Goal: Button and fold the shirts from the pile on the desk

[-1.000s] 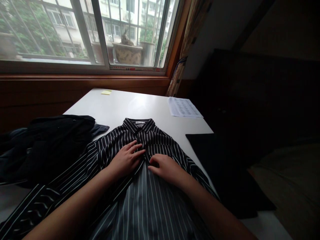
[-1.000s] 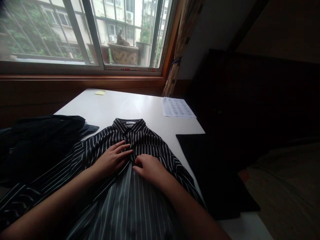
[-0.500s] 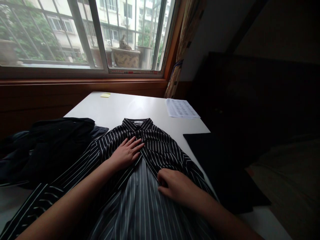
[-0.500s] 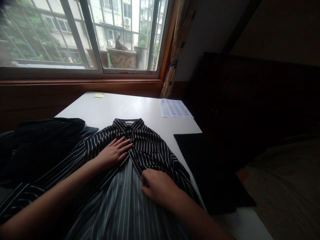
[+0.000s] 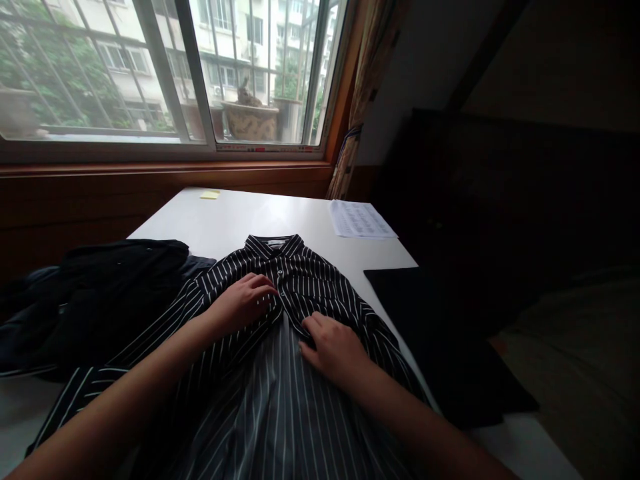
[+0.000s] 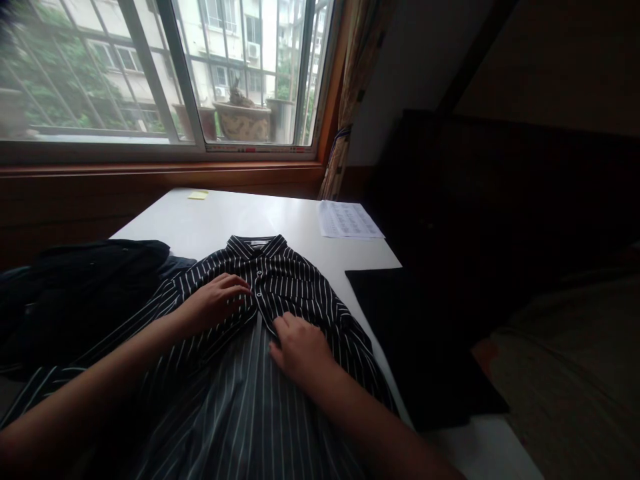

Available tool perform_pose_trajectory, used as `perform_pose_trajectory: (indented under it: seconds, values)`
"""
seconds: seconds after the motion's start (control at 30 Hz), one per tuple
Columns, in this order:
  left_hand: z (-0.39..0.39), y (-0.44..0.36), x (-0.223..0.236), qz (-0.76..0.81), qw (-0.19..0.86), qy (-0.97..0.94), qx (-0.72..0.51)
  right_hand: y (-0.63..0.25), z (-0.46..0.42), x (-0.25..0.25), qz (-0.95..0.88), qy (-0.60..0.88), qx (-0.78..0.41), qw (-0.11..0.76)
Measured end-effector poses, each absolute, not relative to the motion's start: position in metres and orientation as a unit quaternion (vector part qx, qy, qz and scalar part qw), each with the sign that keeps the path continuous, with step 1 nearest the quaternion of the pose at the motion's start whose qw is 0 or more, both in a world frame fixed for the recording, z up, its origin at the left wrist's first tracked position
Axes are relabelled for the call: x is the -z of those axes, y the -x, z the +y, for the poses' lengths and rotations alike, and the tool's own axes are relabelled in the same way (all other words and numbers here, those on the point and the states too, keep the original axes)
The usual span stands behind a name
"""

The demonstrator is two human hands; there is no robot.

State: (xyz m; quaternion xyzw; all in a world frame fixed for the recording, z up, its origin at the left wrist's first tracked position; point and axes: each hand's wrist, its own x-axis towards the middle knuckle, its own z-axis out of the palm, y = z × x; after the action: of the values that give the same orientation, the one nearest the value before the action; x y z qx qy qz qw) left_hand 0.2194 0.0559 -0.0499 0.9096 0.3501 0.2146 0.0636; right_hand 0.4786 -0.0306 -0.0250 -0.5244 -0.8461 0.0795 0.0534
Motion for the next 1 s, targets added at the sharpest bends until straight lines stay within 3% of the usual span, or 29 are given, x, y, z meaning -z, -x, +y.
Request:
perform_pose_trajectory:
  seconds: [0.23, 0.4, 0.73, 0.87, 1.0]
  values:
    - [0.010, -0.214, 0.053, 0.349, 0.118, -0.917, -0.154, -0.470, -0.022, 0.034, -0.845, 0.530, -0.052, 0.050]
    - [0.006, -0.214, 0.067, 0.352, 0.091, -0.917, -0.166, -0.473, -0.018, 0.040, -0.834, 0.543, -0.076, 0.063]
    - [0.005, -0.219, 0.067, 0.289, -0.090, -0.947, -0.107, -0.486, 0.001, 0.050, -0.728, 0.557, -0.320, 0.241]
    - [0.004, -0.222, 0.065, 0.283, -0.107, -0.949, -0.091, -0.491, 0.010, 0.051, -0.671, 0.547, -0.420, 0.270]
    - [0.005, -0.225, 0.062, 0.296, -0.107, -0.944, -0.096, -0.493, 0.013, 0.049, -0.663, 0.550, -0.432, 0.266]
